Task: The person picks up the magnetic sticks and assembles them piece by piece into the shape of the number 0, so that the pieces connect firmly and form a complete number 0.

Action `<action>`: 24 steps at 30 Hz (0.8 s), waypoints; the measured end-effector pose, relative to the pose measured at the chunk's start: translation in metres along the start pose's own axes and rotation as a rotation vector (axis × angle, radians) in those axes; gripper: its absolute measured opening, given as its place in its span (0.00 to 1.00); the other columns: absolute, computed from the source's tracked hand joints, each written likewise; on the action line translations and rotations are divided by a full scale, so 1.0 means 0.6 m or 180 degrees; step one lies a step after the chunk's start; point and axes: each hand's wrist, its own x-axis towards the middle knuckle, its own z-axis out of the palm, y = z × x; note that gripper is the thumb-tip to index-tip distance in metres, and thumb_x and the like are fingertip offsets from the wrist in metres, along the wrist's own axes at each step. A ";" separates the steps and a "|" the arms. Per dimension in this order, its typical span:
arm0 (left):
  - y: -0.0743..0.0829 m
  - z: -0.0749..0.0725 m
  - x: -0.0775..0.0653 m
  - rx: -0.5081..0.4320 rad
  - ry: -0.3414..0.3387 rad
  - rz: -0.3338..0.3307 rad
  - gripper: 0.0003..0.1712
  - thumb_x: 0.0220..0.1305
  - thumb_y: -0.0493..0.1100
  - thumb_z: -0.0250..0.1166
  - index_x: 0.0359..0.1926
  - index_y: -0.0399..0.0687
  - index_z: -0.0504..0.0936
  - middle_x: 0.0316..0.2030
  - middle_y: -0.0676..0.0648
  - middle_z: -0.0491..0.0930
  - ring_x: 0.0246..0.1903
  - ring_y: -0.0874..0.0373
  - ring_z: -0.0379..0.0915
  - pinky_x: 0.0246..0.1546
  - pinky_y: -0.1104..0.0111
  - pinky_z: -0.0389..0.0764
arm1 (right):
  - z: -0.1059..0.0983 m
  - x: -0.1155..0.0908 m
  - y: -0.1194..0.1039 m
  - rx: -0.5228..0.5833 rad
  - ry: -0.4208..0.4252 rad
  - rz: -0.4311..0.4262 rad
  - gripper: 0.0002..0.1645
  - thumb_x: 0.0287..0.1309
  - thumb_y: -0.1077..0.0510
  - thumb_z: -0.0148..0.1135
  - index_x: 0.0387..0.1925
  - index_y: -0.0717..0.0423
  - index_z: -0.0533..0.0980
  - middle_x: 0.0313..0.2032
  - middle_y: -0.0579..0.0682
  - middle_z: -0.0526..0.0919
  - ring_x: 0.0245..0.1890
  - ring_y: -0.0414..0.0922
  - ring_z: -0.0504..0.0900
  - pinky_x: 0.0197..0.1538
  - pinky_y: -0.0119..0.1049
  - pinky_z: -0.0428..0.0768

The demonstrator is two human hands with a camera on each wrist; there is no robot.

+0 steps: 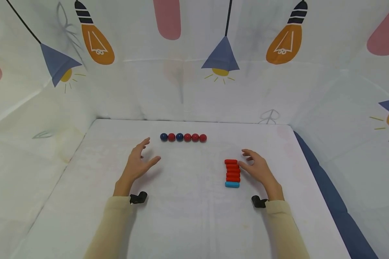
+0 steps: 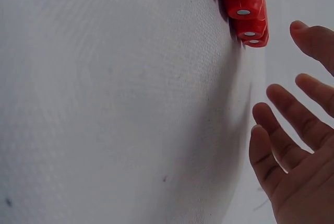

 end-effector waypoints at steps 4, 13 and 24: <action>0.010 0.010 0.006 -0.0059 -0.0047 0.0066 0.56 0.56 0.74 0.70 0.80 0.63 0.59 0.74 0.47 0.66 0.72 0.46 0.62 0.69 0.42 0.68 | 0.001 0.004 -0.002 0.0025 0.0005 -0.0136 0.33 0.68 0.50 0.67 0.68 0.60 0.71 0.59 0.65 0.80 0.55 0.62 0.79 0.58 0.61 0.79; 0.055 0.043 0.020 -0.0086 -0.0312 0.0261 0.54 0.57 0.72 0.71 0.79 0.61 0.61 0.71 0.46 0.71 0.66 0.45 0.70 0.63 0.42 0.74 | 0.007 0.014 0.002 -0.0015 -0.0227 -0.0081 0.27 0.69 0.53 0.66 0.64 0.59 0.75 0.57 0.61 0.83 0.54 0.58 0.79 0.56 0.54 0.82; 0.134 0.102 0.048 -0.0159 -0.0942 0.0750 0.49 0.59 0.68 0.71 0.78 0.66 0.62 0.68 0.45 0.75 0.61 0.43 0.75 0.55 0.47 0.80 | -0.002 0.036 -0.002 -0.0122 -0.0500 -0.0166 0.18 0.68 0.57 0.65 0.56 0.61 0.81 0.49 0.59 0.86 0.47 0.54 0.81 0.52 0.49 0.83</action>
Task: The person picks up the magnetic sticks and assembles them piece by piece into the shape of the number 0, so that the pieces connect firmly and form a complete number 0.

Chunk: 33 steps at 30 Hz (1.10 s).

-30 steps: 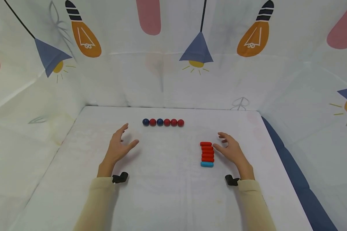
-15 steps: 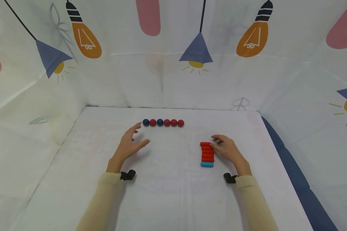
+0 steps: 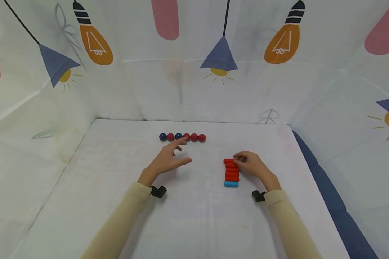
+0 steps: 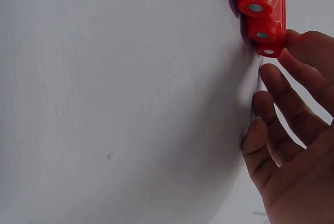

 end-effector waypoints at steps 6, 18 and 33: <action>0.020 0.043 0.028 -0.0072 -0.0356 0.0082 0.48 0.62 0.68 0.68 0.78 0.64 0.61 0.67 0.45 0.76 0.59 0.49 0.76 0.55 0.50 0.80 | -0.004 0.006 -0.002 0.0032 -0.0137 0.0042 0.17 0.69 0.57 0.64 0.54 0.62 0.82 0.50 0.60 0.85 0.48 0.55 0.81 0.50 0.49 0.84; 0.051 0.111 0.066 0.0233 -0.0818 0.0209 0.42 0.70 0.66 0.62 0.78 0.58 0.63 0.66 0.49 0.78 0.56 0.55 0.77 0.55 0.61 0.81 | -0.004 0.008 -0.005 0.0053 -0.0137 0.0104 0.16 0.70 0.57 0.63 0.52 0.64 0.82 0.50 0.61 0.86 0.47 0.54 0.81 0.54 0.54 0.83; 0.072 0.176 0.097 0.0358 -0.0546 0.0316 0.25 0.75 0.50 0.62 0.70 0.51 0.75 0.58 0.48 0.84 0.46 0.59 0.81 0.51 0.72 0.81 | 0.002 0.003 -0.005 0.0168 0.0079 -0.0047 0.16 0.69 0.57 0.65 0.51 0.64 0.83 0.46 0.60 0.87 0.45 0.54 0.83 0.46 0.45 0.85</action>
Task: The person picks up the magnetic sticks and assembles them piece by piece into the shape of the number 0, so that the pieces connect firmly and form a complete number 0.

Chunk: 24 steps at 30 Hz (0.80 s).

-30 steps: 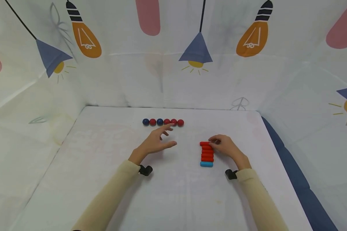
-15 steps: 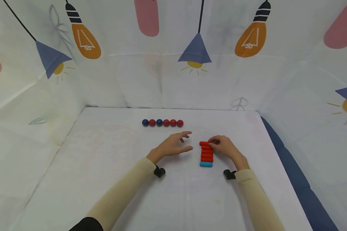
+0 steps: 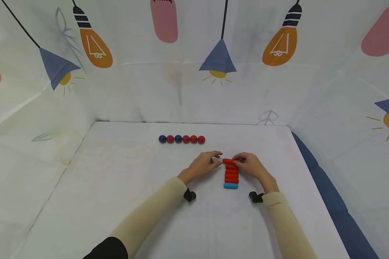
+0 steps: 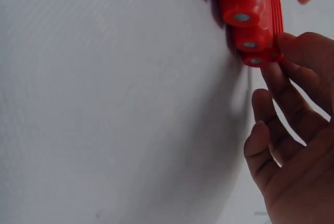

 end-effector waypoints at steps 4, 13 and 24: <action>0.006 0.001 0.006 0.0072 0.0160 -0.0043 0.24 0.75 0.49 0.63 0.67 0.50 0.78 0.55 0.49 0.86 0.43 0.60 0.82 0.48 0.72 0.82 | -0.002 0.003 -0.013 0.0010 0.0062 -0.0107 0.14 0.69 0.58 0.65 0.50 0.63 0.83 0.45 0.58 0.88 0.44 0.53 0.81 0.45 0.42 0.81; 0.011 -0.012 0.005 0.0061 0.0402 -0.0190 0.20 0.72 0.48 0.66 0.62 0.51 0.83 0.50 0.50 0.88 0.41 0.60 0.80 0.45 0.76 0.80 | -0.001 0.013 -0.049 -0.0040 0.0227 -0.0330 0.14 0.68 0.57 0.66 0.50 0.61 0.84 0.46 0.57 0.87 0.47 0.54 0.80 0.47 0.44 0.80; -0.022 -0.047 -0.036 -0.0182 0.0833 -0.0231 0.15 0.71 0.45 0.67 0.55 0.47 0.86 0.49 0.51 0.89 0.43 0.60 0.80 0.46 0.74 0.80 | 0.037 0.036 -0.108 0.0177 0.0396 -0.0546 0.14 0.64 0.59 0.71 0.50 0.58 0.83 0.46 0.55 0.87 0.46 0.53 0.82 0.47 0.44 0.84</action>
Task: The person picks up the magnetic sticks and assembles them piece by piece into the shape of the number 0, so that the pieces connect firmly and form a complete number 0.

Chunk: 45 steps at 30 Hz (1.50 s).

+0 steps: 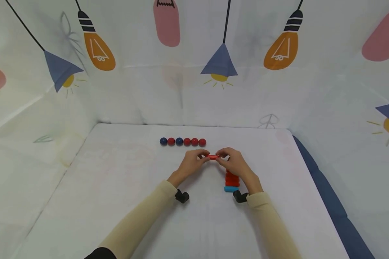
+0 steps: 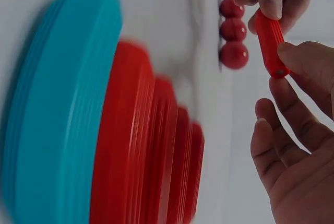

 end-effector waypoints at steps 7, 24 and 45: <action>-0.036 -0.031 -0.030 -0.0154 0.0227 -0.0047 0.14 0.71 0.45 0.68 0.53 0.43 0.87 0.46 0.48 0.90 0.42 0.56 0.82 0.45 0.68 0.82 | 0.048 0.026 -0.023 0.0104 -0.0003 -0.0218 0.13 0.63 0.60 0.72 0.48 0.59 0.84 0.45 0.55 0.87 0.43 0.50 0.83 0.46 0.42 0.85; -0.086 -0.102 -0.059 0.0020 0.0356 -0.0045 0.13 0.68 0.43 0.70 0.51 0.45 0.88 0.44 0.45 0.89 0.44 0.51 0.84 0.49 0.57 0.83 | 0.114 0.075 -0.070 0.0186 -0.0179 -0.0343 0.12 0.65 0.59 0.70 0.49 0.59 0.84 0.44 0.53 0.87 0.42 0.49 0.84 0.47 0.45 0.85; -0.115 -0.094 -0.091 0.0200 0.0384 -0.0134 0.09 0.68 0.40 0.70 0.48 0.47 0.88 0.45 0.48 0.90 0.43 0.55 0.84 0.49 0.60 0.84 | 0.169 0.065 -0.072 0.0110 0.0040 -0.0524 0.09 0.61 0.65 0.70 0.43 0.60 0.85 0.39 0.55 0.88 0.37 0.48 0.84 0.44 0.42 0.85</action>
